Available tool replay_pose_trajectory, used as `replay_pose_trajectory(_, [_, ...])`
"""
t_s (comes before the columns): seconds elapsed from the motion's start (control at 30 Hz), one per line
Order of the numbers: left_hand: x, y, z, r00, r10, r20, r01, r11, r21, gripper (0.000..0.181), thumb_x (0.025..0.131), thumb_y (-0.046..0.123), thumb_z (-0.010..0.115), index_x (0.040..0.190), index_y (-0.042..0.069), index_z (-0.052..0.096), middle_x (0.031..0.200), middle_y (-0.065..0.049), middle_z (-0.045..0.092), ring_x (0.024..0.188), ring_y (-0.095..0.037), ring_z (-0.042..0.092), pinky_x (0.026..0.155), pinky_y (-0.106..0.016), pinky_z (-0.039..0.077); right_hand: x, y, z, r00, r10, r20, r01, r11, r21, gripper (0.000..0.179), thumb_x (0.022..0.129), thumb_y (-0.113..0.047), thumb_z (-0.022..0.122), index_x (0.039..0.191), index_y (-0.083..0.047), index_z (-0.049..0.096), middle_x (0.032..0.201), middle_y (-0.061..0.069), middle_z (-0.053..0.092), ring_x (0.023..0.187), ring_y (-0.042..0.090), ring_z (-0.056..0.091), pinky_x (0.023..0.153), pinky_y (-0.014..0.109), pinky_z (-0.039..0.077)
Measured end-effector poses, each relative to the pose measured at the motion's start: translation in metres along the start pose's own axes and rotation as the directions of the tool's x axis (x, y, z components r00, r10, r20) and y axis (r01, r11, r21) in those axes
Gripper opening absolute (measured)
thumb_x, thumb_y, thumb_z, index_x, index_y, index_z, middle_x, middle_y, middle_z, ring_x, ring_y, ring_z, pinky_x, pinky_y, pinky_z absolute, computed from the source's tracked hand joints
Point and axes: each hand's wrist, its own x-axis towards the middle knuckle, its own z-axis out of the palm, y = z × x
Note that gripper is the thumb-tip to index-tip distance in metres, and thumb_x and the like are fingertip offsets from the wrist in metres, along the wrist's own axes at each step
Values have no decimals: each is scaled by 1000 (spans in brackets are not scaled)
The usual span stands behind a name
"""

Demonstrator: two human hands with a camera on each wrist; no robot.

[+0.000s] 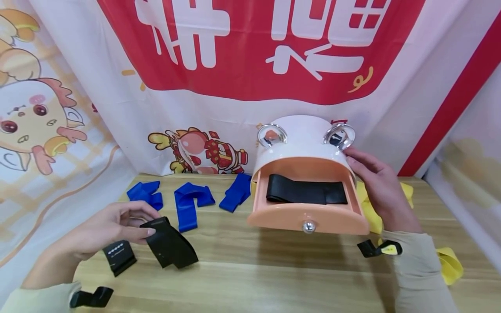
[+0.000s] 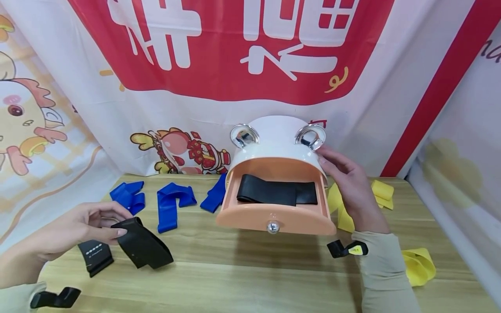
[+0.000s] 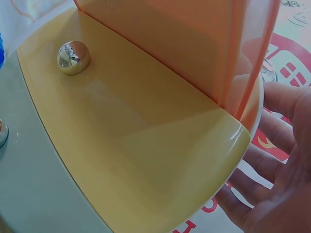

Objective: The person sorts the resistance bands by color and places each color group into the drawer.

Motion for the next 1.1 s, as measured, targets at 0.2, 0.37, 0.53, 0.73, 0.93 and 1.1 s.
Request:
replay_pose_trajectory(0.2, [5,8,7,1000,-8,8,8,1000,-24,35,102,12,73,132,-1,62,123,-8,74,101,-27,77,86,-48,68,2,-2,-3,999,-41,19,42,995,-92,66,98,-49,76,159,-35,53,166,-4,43,145,15,37,88,11,59])
replay_pose_trajectory(0.37, [11,9,10,1000,4,18,-3,999,-47,34,102,11,72,132,-1,61,119,-10,73,101,-27,76,85,-47,68,5,-4,0,996,-47,75,55,992,-110,68,101,-51,71,163,-37,47,172,3,36,148,21,36,88,13,60])
replay_pose_trajectory(0.53, [14,12,13,1000,7,0,-7,998,-69,30,103,11,72,131,3,63,116,-7,75,98,-29,78,86,-48,68,8,-5,1,991,-46,129,49,998,-24,65,103,-48,70,163,-40,46,173,2,33,149,22,37,91,16,61])
replay_pose_trajectory(0.73, [12,19,16,996,32,-81,-37,997,-61,30,102,8,73,130,6,66,114,-2,76,98,-26,78,84,-46,68,9,-4,2,990,-45,130,46,999,-8,65,103,-46,70,163,-38,46,172,2,34,144,19,42,91,17,62])
replay_pose_trajectory(0.93, [9,31,18,986,54,-160,-61,997,-36,36,102,5,72,136,-1,62,120,2,75,101,-21,78,82,-42,68,9,-4,1,993,-14,120,16,1000,-10,64,103,-49,69,162,-44,45,177,-1,28,153,22,34,89,17,62])
replay_pose_trajectory(1.1, [5,40,25,986,39,-161,-44,999,-27,41,100,11,75,137,-3,61,122,-6,75,105,-21,77,83,-44,68,8,-5,-1,991,9,133,-3,999,-44,66,102,-52,68,163,-47,42,179,-4,25,157,22,27,90,16,61])
